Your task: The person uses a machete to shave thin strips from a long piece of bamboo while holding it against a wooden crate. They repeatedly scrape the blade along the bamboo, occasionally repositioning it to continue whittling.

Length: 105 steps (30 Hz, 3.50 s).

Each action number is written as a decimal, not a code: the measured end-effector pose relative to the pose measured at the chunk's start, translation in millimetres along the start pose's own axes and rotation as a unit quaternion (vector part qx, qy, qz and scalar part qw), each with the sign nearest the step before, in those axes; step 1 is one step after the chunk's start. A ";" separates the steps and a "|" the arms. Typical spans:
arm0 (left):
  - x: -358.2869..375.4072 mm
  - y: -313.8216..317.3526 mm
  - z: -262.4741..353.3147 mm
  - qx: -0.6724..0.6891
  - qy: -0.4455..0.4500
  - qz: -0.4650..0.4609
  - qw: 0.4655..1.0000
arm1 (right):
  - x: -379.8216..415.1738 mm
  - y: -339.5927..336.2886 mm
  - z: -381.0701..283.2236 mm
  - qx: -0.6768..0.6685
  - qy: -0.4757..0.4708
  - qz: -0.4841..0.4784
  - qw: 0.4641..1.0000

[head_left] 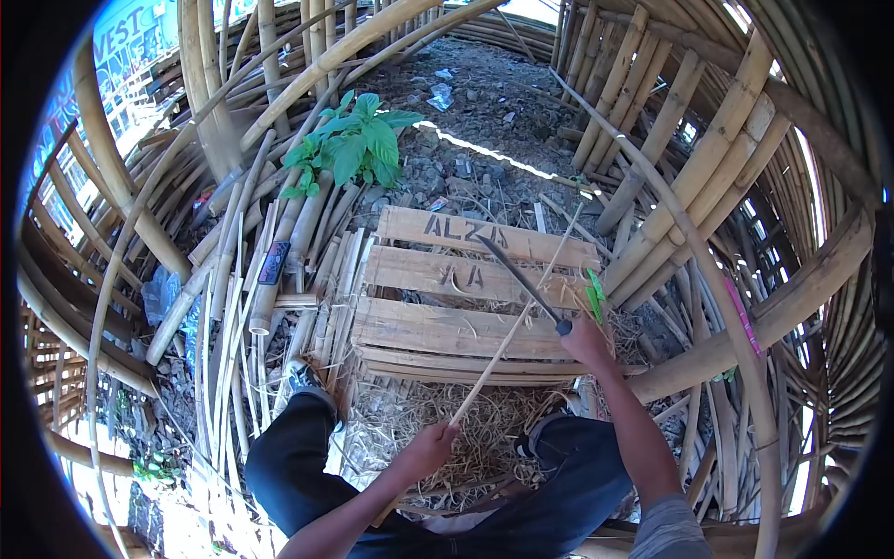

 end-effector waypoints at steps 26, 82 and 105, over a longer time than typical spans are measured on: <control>39.3 27.4 1.6 0.367 -0.245 -0.299 0.846 | 13.7 1.5 -61.4 -0.031 -0.123 -0.046 0.991; 22.1 24.4 4.1 0.381 -0.230 -0.283 0.850 | 19.5 9.5 -70.8 -0.064 -0.117 -0.083 0.988; 24.3 13.4 1.2 0.370 -0.222 -0.257 0.865 | 11.4 -5.9 -71.2 -0.035 -0.129 -0.031 0.991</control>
Point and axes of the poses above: each hand's wrist, its own x-axis away from the middle knuckle, its own y-axis out of the palm, z = x × y, the point moved 10 cm from there along -x, towards the middle knuckle, and after that the axes turned 13 degrees about -y, right-handed, at the moved point
